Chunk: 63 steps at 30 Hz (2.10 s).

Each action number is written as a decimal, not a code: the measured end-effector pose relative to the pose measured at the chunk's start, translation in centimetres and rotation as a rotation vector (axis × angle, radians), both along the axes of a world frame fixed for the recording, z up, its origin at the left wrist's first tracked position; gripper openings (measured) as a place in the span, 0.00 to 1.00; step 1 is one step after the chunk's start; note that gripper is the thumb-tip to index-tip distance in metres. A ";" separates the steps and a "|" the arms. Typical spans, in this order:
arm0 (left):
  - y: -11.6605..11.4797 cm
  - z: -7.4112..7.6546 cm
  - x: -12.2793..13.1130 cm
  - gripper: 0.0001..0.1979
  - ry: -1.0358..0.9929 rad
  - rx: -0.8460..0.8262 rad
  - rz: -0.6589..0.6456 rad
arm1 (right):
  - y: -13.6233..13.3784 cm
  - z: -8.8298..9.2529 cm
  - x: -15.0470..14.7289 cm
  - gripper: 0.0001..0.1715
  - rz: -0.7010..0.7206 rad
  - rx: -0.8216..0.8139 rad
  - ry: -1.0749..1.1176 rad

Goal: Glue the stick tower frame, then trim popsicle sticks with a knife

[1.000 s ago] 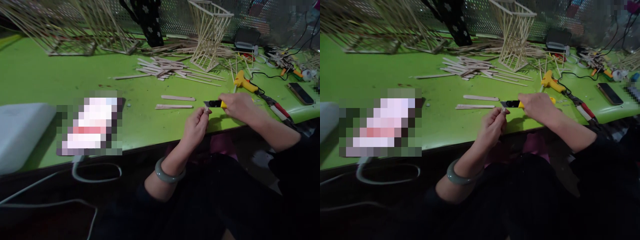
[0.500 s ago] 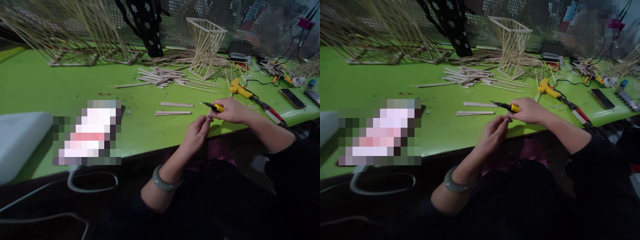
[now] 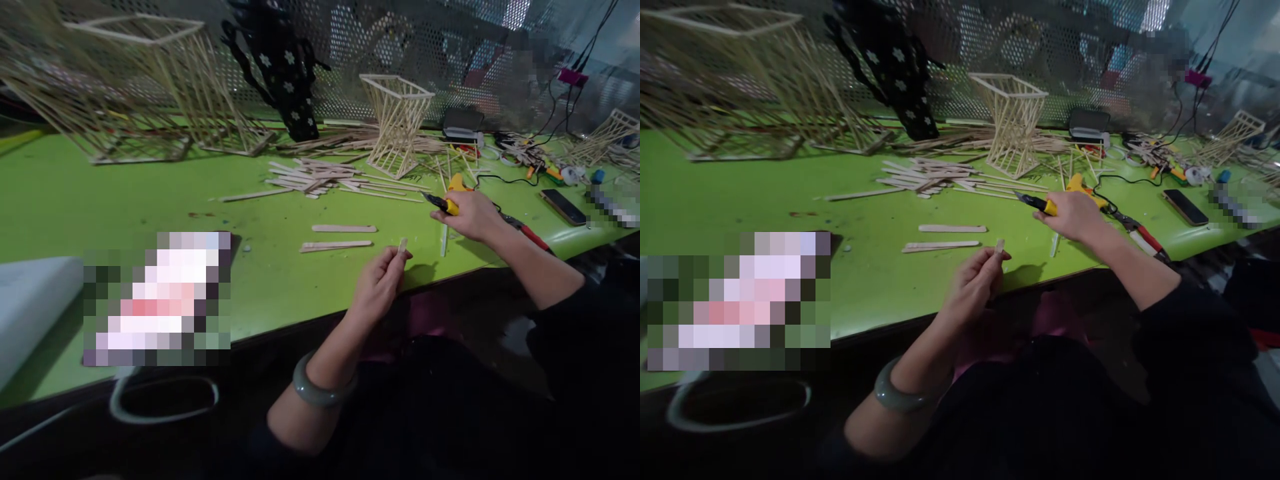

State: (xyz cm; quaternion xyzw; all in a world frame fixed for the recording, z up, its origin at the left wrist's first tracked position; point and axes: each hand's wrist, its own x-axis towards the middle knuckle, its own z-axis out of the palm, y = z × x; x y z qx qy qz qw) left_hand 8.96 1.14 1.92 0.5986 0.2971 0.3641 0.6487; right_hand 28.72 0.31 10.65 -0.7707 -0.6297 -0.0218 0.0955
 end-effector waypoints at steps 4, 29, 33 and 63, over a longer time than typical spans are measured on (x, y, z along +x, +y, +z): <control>0.0 0.2 0.1 0.17 -0.053 -0.051 0.002 | -1.1 -1.1 3.3 0.23 -0.137 -0.156 -0.150; 0.5 0.3 -0.2 0.17 -0.270 0.003 0.398 | -5.0 -3.5 -5.8 0.17 0.344 -0.134 0.582; 0.6 0.2 -1.3 0.16 -0.130 0.210 0.407 | -5.2 -2.4 -4.6 0.18 0.396 -0.080 0.382; -1.6 2.8 -1.2 0.08 -0.084 0.049 0.241 | -6.1 -3.8 -4.7 0.17 0.443 0.044 0.622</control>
